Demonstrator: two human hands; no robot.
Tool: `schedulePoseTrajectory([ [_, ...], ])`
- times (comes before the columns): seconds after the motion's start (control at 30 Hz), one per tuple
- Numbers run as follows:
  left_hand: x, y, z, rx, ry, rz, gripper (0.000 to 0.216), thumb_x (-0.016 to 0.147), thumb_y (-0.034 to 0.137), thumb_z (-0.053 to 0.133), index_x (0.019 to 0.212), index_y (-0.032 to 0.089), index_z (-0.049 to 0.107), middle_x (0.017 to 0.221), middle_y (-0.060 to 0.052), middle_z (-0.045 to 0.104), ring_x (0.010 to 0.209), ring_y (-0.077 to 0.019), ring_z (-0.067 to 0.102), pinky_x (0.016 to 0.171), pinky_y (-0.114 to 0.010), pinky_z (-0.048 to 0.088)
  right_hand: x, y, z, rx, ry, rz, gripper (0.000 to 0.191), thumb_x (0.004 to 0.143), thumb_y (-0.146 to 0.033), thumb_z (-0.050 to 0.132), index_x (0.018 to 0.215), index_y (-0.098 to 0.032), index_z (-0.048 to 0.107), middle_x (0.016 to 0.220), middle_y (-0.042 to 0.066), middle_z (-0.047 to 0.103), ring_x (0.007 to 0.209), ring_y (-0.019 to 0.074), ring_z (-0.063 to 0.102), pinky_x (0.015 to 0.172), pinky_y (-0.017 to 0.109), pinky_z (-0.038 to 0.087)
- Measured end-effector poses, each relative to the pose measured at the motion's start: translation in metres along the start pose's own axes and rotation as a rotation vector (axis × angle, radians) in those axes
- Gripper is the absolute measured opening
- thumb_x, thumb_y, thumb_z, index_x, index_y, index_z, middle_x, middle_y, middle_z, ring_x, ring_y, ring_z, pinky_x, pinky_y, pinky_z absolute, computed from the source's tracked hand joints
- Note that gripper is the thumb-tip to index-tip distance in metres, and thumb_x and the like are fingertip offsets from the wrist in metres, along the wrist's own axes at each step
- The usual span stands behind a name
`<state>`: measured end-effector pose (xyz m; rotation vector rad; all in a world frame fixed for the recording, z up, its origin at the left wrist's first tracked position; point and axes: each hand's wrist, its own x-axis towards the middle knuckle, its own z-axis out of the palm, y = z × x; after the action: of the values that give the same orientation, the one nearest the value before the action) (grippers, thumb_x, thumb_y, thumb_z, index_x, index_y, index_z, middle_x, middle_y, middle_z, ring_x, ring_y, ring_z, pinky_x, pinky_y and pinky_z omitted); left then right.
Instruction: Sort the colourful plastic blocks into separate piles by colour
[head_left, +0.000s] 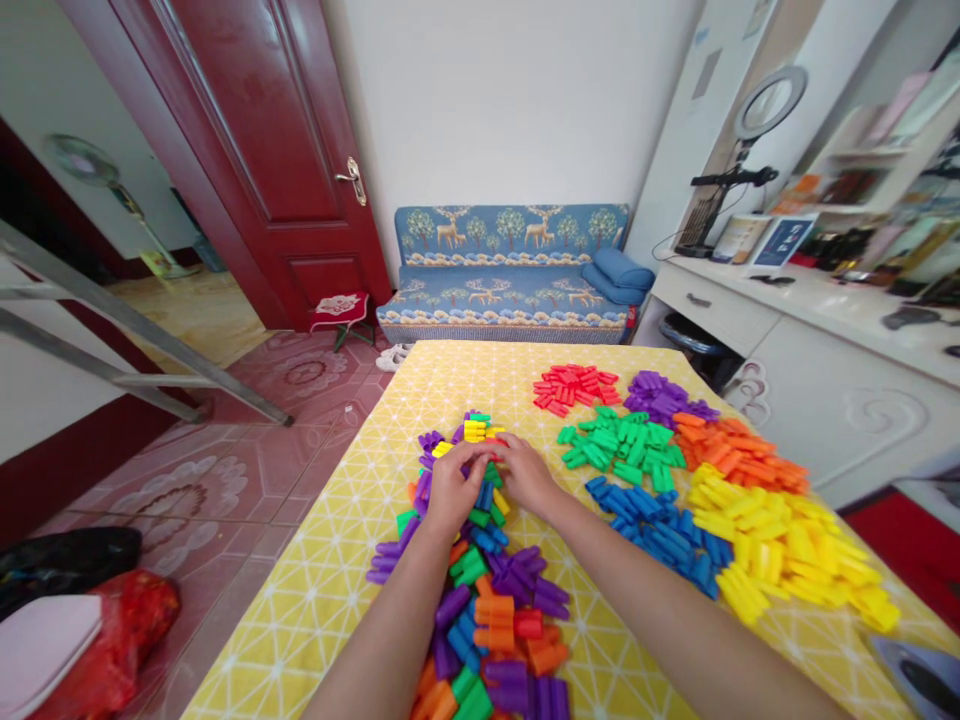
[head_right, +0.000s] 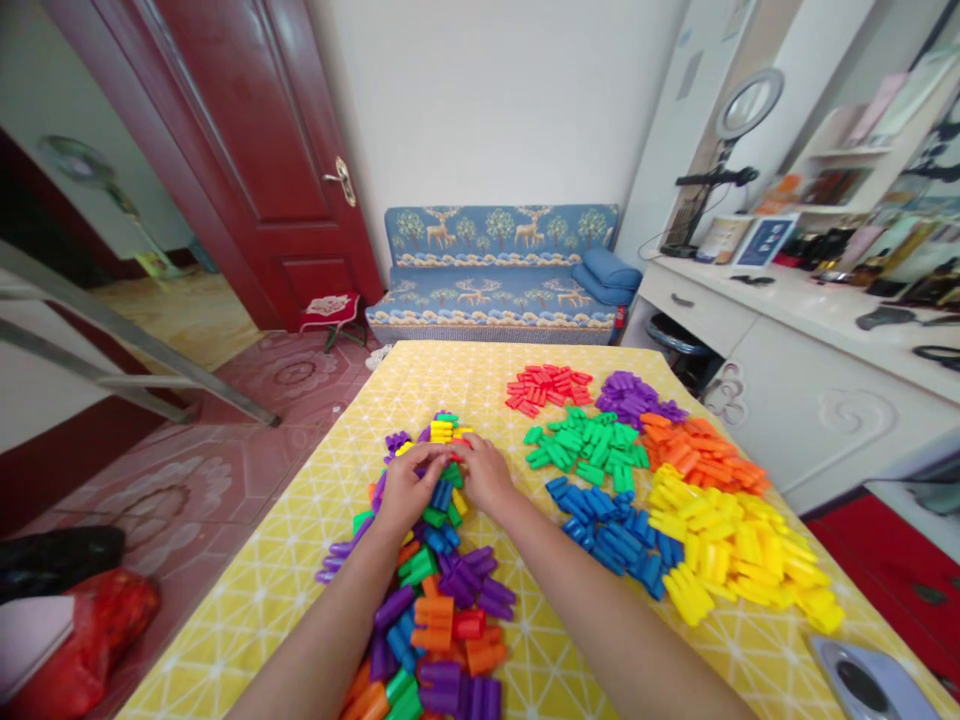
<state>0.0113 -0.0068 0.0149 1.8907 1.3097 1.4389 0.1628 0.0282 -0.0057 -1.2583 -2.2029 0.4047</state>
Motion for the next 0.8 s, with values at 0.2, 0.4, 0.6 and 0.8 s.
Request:
schedulePoseTrajectory([
  [0.2, 0.001, -0.006, 0.001, 0.040, 0.002, 0.054, 0.019, 0.084, 0.013, 0.055, 0.094, 0.018, 0.071, 0.095, -0.006, 0.069, 0.090, -0.0177, 0.065, 0.079, -0.029, 0.053, -0.016, 0.002, 0.001, 0.195, 0.181, 0.187, 0.027, 0.077, -0.008, 0.050, 0.091, -0.019, 0.071, 0.090, 0.007, 0.065, 0.086, 0.0186, 0.059, 0.081, 0.031, 0.046],
  [0.4, 0.000, -0.007, 0.003, 0.034, -0.196, 0.088, 0.032, 0.082, 0.012, 0.059, 0.112, 0.021, 0.068, 0.116, -0.009, 0.065, 0.110, -0.0225, 0.060, 0.094, -0.038, 0.049, -0.044, -0.002, 0.001, 0.748, 0.323, 0.287, 0.027, 0.076, -0.022, 0.058, 0.102, -0.019, 0.061, 0.097, 0.004, 0.067, 0.083, 0.0169, 0.061, 0.075, 0.029, 0.048],
  [0.6, -0.001, -0.003, 0.004, -0.067, -0.283, 0.080, 0.034, 0.085, 0.018, 0.059, 0.118, 0.022, 0.064, 0.120, -0.009, 0.065, 0.105, -0.0210, 0.062, 0.093, -0.037, 0.050, -0.051, -0.008, -0.006, 1.004, 0.324, 0.337, 0.023, 0.077, -0.035, 0.062, 0.094, -0.020, 0.058, 0.074, 0.000, 0.063, 0.065, 0.0140, 0.056, 0.061, 0.026, 0.043],
  [0.8, -0.004, -0.008, 0.008, -0.165, -0.303, -0.019, 0.031, 0.083, 0.025, 0.064, 0.113, 0.018, 0.066, 0.095, -0.008, 0.070, 0.075, -0.0160, 0.064, 0.073, -0.030, 0.053, -0.053, -0.005, -0.008, 1.057, 0.208, 0.315, 0.025, 0.079, -0.042, 0.061, 0.089, -0.019, 0.057, 0.060, -0.003, 0.057, 0.054, 0.0121, 0.050, 0.055, 0.025, 0.038],
])
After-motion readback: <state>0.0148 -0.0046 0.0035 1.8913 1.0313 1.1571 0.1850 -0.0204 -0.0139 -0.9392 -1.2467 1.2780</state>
